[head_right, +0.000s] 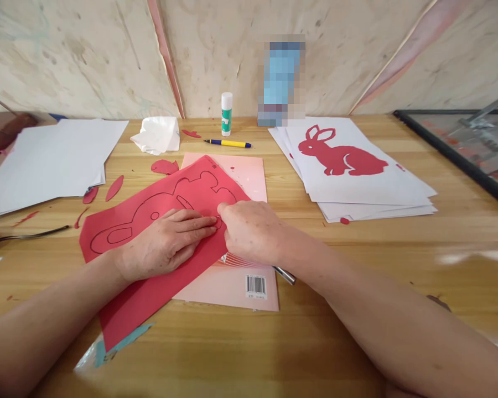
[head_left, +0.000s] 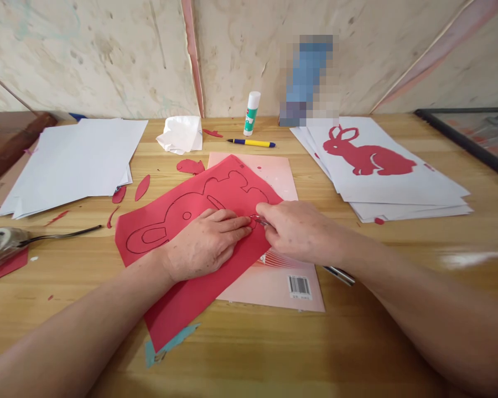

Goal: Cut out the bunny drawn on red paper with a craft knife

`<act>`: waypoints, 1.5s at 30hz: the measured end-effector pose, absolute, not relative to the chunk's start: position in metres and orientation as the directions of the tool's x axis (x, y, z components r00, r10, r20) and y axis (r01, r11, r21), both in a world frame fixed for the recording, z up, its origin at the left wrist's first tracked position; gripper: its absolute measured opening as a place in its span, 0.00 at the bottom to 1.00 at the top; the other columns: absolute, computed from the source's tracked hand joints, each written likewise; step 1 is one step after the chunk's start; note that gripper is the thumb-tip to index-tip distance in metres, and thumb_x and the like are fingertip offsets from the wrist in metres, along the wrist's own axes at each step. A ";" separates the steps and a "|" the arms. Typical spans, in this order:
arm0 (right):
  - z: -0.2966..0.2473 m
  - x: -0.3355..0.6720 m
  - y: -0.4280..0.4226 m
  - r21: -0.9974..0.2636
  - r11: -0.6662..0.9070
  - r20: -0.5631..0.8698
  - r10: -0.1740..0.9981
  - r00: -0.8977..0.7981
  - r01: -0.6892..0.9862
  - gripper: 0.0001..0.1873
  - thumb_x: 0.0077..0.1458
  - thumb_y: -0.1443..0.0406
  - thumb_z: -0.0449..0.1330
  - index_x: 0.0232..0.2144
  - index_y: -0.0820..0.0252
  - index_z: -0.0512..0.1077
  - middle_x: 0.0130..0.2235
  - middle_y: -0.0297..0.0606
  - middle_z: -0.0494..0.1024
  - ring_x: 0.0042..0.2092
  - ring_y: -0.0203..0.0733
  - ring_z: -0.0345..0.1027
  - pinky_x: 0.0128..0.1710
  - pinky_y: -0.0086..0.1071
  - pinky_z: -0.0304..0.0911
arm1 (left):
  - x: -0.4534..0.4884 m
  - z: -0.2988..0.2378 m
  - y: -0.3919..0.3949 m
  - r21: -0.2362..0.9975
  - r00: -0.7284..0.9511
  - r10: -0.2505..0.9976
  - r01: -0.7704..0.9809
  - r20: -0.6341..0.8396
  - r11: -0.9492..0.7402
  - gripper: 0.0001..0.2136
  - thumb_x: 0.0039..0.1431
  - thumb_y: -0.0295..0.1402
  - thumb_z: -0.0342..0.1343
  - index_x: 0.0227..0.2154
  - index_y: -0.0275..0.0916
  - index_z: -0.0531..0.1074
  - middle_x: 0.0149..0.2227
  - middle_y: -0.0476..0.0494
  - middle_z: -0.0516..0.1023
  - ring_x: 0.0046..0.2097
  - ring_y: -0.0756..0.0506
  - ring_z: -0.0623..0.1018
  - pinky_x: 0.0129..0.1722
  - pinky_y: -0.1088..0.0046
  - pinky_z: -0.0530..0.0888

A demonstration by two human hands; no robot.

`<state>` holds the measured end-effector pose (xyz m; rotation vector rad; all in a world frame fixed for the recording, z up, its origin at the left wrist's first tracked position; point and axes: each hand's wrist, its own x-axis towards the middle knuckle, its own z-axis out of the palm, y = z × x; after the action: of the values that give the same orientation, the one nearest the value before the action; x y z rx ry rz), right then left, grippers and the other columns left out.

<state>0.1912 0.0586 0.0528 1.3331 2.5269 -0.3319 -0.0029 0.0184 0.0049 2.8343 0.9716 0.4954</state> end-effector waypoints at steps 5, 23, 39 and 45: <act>0.049 0.193 0.058 -0.112 0.524 -0.326 0.783 -0.529 0.844 0.06 0.50 0.68 0.49 0.32 0.58 0.65 0.24 0.35 0.68 0.23 0.36 0.55 0.23 0.30 0.43 | -0.003 0.005 0.018 0.196 0.739 0.617 0.585 0.271 -0.787 0.16 0.64 0.26 0.43 0.52 0.36 0.68 0.55 0.40 0.71 0.52 0.41 0.71 0.49 0.58 0.72; 0.049 0.201 0.062 -0.223 0.503 -0.269 0.792 -0.549 0.835 0.03 0.50 0.68 0.49 0.28 0.57 0.62 0.24 0.32 0.68 0.23 0.35 0.54 0.23 0.29 0.44 | -0.005 0.003 0.017 0.214 0.739 0.613 0.574 0.278 -0.790 0.17 0.64 0.26 0.43 0.54 0.35 0.67 0.56 0.39 0.70 0.53 0.40 0.69 0.49 0.56 0.72; 0.064 0.199 0.044 -0.318 0.629 -0.253 0.665 -0.703 0.709 0.09 0.60 0.58 0.51 0.33 0.58 0.62 0.27 0.34 0.69 0.27 0.35 0.59 0.24 0.29 0.45 | -0.045 0.015 0.038 0.230 0.307 0.892 0.891 0.331 -0.392 0.19 0.60 0.35 0.49 0.54 0.35 0.65 0.57 0.35 0.66 0.59 0.36 0.65 0.57 0.52 0.64; 0.056 0.188 0.006 -0.219 0.887 -0.268 0.345 -0.900 0.405 0.06 0.58 0.65 0.52 0.38 0.61 0.65 0.22 0.33 0.70 0.20 0.34 0.54 0.22 0.31 0.42 | -0.067 0.018 0.048 0.180 0.101 0.980 0.975 0.173 -0.132 0.20 0.58 0.41 0.50 0.51 0.37 0.65 0.49 0.37 0.73 0.52 0.35 0.71 0.50 0.55 0.69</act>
<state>0.1876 0.0060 0.0563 0.5705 2.8342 -0.3997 -0.0671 0.0475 0.0182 2.3156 2.0562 0.3912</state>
